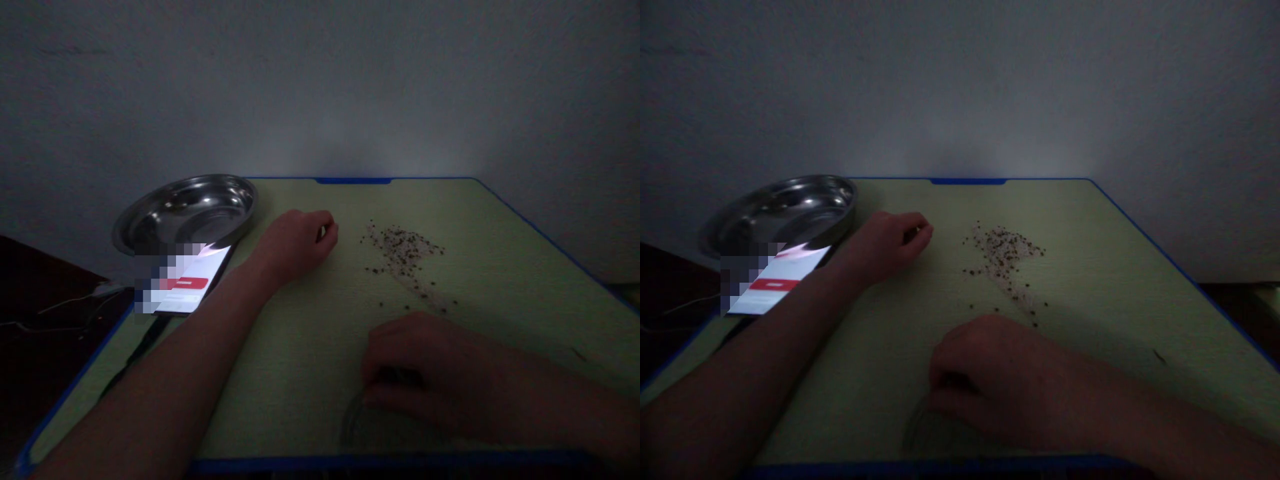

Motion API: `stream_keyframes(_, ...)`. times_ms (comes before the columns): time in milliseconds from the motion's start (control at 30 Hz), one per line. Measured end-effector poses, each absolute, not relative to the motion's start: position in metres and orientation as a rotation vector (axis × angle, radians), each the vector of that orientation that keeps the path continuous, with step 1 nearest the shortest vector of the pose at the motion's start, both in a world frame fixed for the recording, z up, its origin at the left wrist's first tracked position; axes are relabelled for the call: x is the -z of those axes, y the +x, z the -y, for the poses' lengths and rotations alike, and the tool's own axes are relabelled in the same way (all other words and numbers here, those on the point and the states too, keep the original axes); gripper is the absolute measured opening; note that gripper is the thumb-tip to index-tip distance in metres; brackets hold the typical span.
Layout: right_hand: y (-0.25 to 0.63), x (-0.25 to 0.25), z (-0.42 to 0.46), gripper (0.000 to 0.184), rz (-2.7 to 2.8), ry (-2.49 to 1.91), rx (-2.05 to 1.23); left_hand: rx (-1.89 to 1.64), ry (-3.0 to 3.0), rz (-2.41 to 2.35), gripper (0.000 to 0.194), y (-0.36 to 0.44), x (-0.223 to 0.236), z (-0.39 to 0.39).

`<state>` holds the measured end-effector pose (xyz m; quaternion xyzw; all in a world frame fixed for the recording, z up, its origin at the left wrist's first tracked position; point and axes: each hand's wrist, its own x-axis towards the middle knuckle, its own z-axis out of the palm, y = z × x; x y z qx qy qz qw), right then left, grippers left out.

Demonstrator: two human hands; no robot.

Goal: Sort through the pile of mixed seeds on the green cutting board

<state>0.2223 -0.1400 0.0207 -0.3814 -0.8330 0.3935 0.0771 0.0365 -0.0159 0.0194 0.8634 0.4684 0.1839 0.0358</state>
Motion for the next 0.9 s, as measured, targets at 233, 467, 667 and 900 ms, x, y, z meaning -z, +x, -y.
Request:
stream_keyframes(233,0.225,-0.025,0.142,0.011,2.446,-1.13,-1.265,-0.587,2.642,-1.418,0.029,0.036,-0.019,0.015)
stream_keyframes(467,0.229,-0.028,0.141,0.014,2.457,-1.125,-1.307,-0.584,2.632,-1.446,0.029,0.036,-0.019,0.015)
stream_keyframes(667,0.236,-0.032,0.134,0.015,2.468,-1.128,-1.209,-0.55,2.629,-1.456,0.031,0.035,-0.02,0.014)
stream_keyframes(900,0.236,-0.028,0.132,0.015,2.501,-1.118,-1.19,-0.536,2.626,-1.444,0.032,0.034,-0.019,0.013)
